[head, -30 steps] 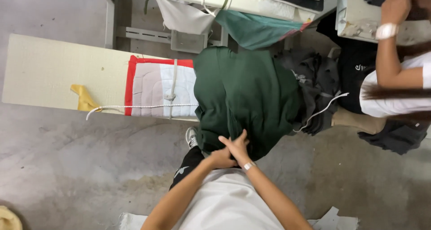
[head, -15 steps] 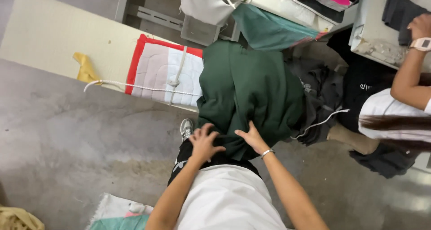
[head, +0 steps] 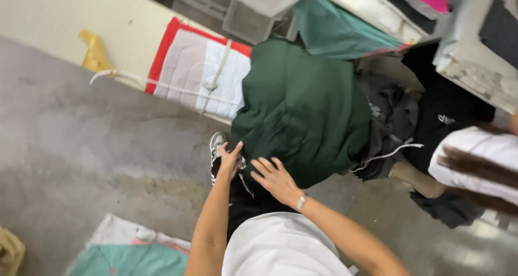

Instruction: Folding and organizing large pieces of green fabric on a work table in a sewing factory.

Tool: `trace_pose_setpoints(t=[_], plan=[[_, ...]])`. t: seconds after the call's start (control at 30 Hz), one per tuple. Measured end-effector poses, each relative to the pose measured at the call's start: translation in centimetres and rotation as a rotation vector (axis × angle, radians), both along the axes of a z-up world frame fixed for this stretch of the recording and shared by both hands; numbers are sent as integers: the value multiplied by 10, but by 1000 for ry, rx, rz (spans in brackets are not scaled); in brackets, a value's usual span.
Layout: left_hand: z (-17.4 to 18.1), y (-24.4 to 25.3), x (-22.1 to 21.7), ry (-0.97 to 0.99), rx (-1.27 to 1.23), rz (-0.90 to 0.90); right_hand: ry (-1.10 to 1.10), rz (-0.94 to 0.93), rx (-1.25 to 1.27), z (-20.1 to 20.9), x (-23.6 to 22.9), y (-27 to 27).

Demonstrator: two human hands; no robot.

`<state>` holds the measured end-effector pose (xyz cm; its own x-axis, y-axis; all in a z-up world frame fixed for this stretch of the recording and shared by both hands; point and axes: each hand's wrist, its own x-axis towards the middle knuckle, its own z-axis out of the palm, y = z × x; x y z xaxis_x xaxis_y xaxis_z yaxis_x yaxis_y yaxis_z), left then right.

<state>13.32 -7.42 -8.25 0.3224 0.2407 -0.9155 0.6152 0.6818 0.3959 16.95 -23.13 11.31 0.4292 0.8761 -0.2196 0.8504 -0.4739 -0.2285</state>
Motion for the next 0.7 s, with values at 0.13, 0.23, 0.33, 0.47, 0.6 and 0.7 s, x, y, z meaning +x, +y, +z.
trace_pose_setpoints(t=[0.13,0.23,0.33,0.47,0.6,0.7], plan=[[-35,-30,-26,45,58,-72,-228,269,-12,-60,9,24],[45,-28,-40,-179,-13,-236,-263,303,-15,-84,19,18],[86,-36,-64,-392,-16,-435,-204,396,-43,-64,21,0],[123,-48,-71,-542,-101,-704,-103,485,-148,-53,22,-38],[124,-63,-71,-604,-290,-624,-74,587,-53,27,60,-89],[91,-71,-65,-592,-93,-452,14,522,-169,103,90,-137]])
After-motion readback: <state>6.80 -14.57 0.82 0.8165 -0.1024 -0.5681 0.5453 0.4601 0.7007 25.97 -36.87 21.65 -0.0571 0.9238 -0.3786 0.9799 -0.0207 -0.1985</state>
